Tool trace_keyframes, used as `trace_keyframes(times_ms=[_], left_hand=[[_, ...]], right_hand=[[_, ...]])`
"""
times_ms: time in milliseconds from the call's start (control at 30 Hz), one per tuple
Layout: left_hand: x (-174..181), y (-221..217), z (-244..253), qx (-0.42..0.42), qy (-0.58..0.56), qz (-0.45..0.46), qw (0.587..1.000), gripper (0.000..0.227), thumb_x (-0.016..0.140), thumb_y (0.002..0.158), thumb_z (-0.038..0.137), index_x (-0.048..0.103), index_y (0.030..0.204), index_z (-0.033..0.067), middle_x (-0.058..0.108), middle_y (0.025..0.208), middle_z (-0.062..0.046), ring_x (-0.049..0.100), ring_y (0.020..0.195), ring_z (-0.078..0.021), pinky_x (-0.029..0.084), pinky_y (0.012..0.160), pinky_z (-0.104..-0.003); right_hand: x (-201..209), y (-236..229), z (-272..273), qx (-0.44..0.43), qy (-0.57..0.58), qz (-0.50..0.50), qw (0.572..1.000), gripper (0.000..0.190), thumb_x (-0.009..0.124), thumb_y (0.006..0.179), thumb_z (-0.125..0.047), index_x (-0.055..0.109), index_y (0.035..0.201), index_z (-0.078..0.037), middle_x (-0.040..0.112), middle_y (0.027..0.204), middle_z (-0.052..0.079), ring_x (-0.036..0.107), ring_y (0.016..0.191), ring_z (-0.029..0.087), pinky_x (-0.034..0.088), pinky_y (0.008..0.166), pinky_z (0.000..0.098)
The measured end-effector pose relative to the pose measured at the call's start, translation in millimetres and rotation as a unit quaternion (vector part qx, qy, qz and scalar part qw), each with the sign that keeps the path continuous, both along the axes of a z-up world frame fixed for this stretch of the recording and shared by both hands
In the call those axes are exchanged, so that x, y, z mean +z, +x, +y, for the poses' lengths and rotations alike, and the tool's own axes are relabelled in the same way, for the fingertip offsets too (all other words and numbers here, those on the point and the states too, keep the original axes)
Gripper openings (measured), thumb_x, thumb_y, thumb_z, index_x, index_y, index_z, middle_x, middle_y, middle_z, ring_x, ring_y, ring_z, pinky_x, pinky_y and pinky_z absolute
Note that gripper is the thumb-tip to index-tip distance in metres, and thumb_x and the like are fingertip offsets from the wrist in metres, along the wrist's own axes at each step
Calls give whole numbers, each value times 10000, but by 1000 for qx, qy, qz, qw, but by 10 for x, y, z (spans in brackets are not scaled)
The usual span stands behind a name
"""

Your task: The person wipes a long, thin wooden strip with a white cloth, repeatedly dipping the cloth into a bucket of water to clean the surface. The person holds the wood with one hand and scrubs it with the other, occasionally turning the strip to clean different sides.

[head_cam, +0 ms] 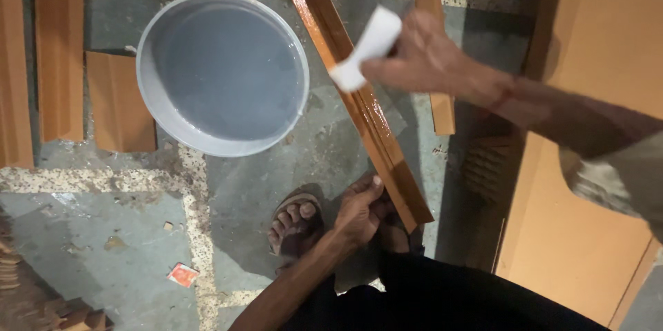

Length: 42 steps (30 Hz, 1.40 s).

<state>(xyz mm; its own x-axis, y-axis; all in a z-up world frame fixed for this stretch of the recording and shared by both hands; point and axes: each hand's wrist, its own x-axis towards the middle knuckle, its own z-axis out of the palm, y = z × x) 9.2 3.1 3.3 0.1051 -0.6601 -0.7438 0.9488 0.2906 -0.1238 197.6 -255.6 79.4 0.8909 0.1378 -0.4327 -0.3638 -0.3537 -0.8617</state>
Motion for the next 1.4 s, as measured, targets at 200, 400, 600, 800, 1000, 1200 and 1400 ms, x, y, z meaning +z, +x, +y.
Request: trace_keyframes(times_ms=[200,400,600,800,1000,1200,1400], left_hand=[[-24,-26,20,4,-10,5,1000,326,576,1027,212,650,1281,23,721,1151,-105,703,1021,-260,591,934,-437],[-12,-4,54,18,-23,-5,1000,313,568,1048,189,627,1294,4,720,1181,-116,708,1063,-273,587,968,-464],[41,-36,35,32,-42,22,998,332,575,1024,173,627,1322,37,727,1209,-91,708,1105,-259,555,1015,-461],[9,-64,55,45,-67,3,997,348,607,1062,217,612,1345,15,716,1184,-111,700,1081,-284,550,993,-507],[14,-22,69,14,-53,-16,998,357,590,1066,207,615,1368,20,714,1163,-104,691,1041,-260,574,951,-486],[56,-6,40,19,-53,3,998,342,584,1054,216,605,1330,14,704,1187,-120,694,1076,-270,570,962,-484],[-8,21,-17,69,-52,-9,996,314,580,1005,187,628,1257,7,723,1163,-109,709,1074,-227,578,1003,-418]], right_hand=[[393,-668,152,39,-156,155,975,336,732,787,-205,742,1022,35,765,843,154,764,673,209,611,525,344],[653,-952,249,110,-141,93,979,345,748,804,-265,759,919,61,756,704,172,729,565,186,564,484,301],[773,-499,-4,50,-171,81,981,394,687,898,-298,727,1091,43,741,764,149,704,452,153,516,349,293],[276,-193,77,47,-233,-80,968,356,731,945,-261,768,1046,78,728,715,181,694,568,210,534,460,324],[226,-471,72,104,-173,-93,975,408,650,969,-279,715,1060,114,679,655,171,663,487,192,535,366,286],[643,-1050,237,87,-128,120,981,390,668,847,-320,730,954,50,683,559,121,647,367,182,503,290,299],[804,-927,135,70,-134,84,985,354,686,877,-288,735,1004,40,729,692,125,698,464,152,520,345,281]])
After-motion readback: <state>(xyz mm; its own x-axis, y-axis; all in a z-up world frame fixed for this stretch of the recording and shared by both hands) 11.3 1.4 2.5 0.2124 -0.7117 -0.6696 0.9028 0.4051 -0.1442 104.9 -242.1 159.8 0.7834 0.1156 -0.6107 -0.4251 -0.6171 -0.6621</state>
